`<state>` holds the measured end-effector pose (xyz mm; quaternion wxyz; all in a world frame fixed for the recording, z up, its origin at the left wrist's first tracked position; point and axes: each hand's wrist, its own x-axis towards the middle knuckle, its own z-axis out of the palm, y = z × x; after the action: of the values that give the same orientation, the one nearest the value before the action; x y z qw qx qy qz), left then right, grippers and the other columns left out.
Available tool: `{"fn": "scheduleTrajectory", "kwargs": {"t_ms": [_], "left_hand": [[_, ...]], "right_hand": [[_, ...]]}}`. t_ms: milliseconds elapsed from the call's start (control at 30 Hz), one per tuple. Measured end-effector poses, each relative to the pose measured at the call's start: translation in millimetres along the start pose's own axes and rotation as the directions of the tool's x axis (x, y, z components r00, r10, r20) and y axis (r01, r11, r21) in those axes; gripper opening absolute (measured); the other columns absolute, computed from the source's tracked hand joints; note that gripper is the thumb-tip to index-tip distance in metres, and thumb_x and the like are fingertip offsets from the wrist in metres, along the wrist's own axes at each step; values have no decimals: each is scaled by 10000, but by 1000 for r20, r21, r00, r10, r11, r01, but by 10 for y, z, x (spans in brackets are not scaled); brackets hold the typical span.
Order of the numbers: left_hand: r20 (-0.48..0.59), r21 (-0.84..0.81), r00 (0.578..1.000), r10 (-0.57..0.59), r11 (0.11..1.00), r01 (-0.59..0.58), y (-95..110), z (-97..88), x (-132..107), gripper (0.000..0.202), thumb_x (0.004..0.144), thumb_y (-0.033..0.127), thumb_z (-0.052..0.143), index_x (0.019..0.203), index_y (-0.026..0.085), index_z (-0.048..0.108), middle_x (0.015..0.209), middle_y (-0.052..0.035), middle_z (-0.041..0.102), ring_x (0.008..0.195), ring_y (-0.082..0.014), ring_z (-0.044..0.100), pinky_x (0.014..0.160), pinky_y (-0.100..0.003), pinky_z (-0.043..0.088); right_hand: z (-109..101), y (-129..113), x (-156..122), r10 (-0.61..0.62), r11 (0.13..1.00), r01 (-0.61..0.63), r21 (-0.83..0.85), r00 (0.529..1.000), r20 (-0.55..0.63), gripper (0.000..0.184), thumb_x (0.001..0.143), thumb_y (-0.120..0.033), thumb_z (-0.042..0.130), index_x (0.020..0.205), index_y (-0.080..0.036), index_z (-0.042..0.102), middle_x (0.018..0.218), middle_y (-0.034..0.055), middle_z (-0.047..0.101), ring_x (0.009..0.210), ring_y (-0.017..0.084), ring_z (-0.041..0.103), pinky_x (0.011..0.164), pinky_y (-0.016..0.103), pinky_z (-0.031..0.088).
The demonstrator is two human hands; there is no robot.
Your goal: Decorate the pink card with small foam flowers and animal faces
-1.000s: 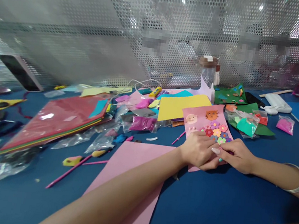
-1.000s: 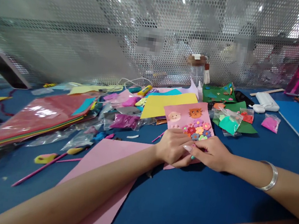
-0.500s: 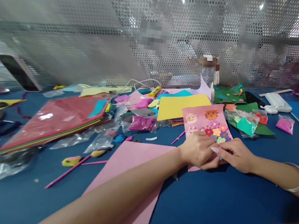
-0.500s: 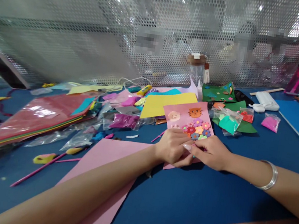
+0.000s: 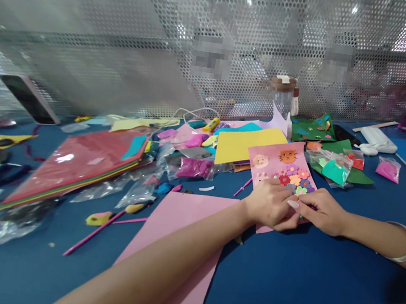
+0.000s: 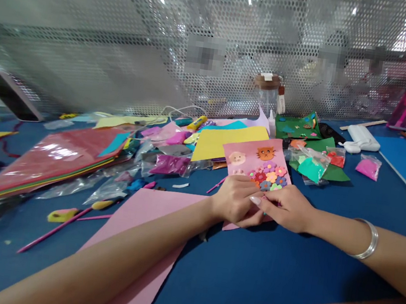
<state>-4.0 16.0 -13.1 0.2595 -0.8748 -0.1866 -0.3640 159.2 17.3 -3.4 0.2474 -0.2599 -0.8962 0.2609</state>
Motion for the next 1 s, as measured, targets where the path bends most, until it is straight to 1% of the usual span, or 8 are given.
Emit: {"fn": "scheduleTrajectory", "kwargs": {"t_ms": [200, 300, 500, 733, 867, 1000], "left_hand": [[29, -11, 1000, -12, 1000, 12, -12, 24, -21, 269, 720, 274, 381, 469, 175, 383, 383, 30, 416, 327, -87, 364, 358, -233, 275], [30, -3, 1000, -4, 1000, 4, -16, 32, -31, 285, 730, 285, 379, 468, 174, 387, 381, 30, 412, 328, -86, 368, 359, -232, 281], [31, 2, 1000, 0, 1000, 0, -10, 25, -31, 285, 722, 288, 393, 463, 172, 400, 380, 28, 418, 333, -88, 382, 364, -234, 288], [48, -3, 999, 18, 1000, -18, -12, 17, -32, 291, 751, 270, 352, 480, 175, 397, 391, 24, 426, 335, -93, 373, 363, -243, 288], [25, 16, 999, 23, 1000, -23, -14, 16, -23, 294, 777, 217, 337, 490, 176, 386, 399, 20, 443, 339, -96, 374, 370, -244, 295], [1, 29, 999, -39, 999, 39, -6, 14, 4, 249, 775, 185, 361, 534, 170, 422, 414, 20, 475, 341, -96, 390, 362, -239, 281]], "right_hand": [[2, 2, 5, 36, 999, -36, -4, 999, 16, 461, 866, -393, 323, 543, -120, 506, 464, -11, 466, 436, 52, 383, 453, 184, 265], [2, 6, 3, 29, 1000, -29, -3, 999, 23, 458, 870, -386, 319, 552, -121, 513, 475, -7, 483, 443, 54, 394, 460, 184, 271], [-3, 13, 4, 19, 1000, -18, -10, 999, 33, 455, 873, -377, 317, 546, -123, 508, 467, -15, 457, 440, 51, 371, 460, 184, 266], [-5, 0, -4, 21, 999, -21, 33, 999, 25, 448, 865, -377, 339, 557, -117, 534, 466, -23, 440, 439, 45, 346, 447, 179, 253], [-8, 0, 6, 76, 991, -73, 110, 997, -21, 465, 858, -402, 343, 529, -118, 509, 468, -30, 379, 453, 48, 311, 445, 188, 237], [-14, 1, 29, 194, 951, -166, 262, 977, -84, 454, 834, -436, 369, 496, -137, 420, 468, -38, 313, 453, 54, 277, 429, 201, 211]]}}
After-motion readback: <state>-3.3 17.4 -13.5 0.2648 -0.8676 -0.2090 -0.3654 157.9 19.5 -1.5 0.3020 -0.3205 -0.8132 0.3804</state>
